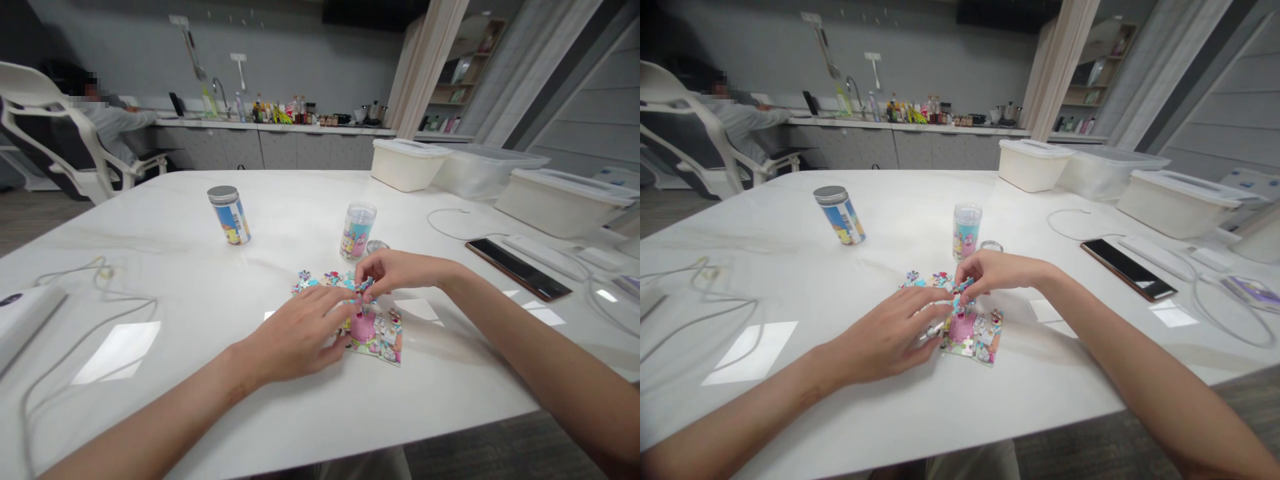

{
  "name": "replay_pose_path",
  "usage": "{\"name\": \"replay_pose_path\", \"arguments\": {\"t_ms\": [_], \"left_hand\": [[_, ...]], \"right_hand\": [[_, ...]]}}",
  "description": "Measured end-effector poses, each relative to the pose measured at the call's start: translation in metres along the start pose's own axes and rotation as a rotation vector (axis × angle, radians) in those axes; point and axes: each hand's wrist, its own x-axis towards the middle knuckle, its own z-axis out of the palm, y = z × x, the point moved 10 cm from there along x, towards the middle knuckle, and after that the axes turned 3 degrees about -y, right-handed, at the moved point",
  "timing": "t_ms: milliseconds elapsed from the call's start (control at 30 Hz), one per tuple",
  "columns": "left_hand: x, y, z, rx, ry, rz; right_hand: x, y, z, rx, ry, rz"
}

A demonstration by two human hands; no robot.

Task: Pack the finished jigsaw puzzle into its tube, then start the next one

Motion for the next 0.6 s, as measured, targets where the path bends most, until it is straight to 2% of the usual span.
{"name": "replay_pose_path", "arguments": {"t_ms": [100, 200, 400, 467, 600], "left_hand": [[-0.005, -0.032, -0.014, -0.149, 0.166, -0.246], [-0.009, -0.053, -0.009, -0.341, 0.178, -0.404], [-0.014, -0.072, 0.001, -0.561, 0.152, -0.577], [-0.016, -0.077, 0.003, -0.669, 0.173, -0.611], [-0.019, -0.086, 0.005, -0.814, 0.207, -0.633]], "right_hand": [[0.007, -0.003, 0.009, 0.023, 0.039, -0.003], [0.015, -0.006, 0.022, 0.03, 0.037, -0.033], [0.021, -0.005, 0.032, 0.113, 0.069, -0.052], [0.02, -0.004, 0.027, 0.191, 0.1, -0.054], [0.019, 0.005, 0.006, 0.316, 0.268, -0.03]]}}
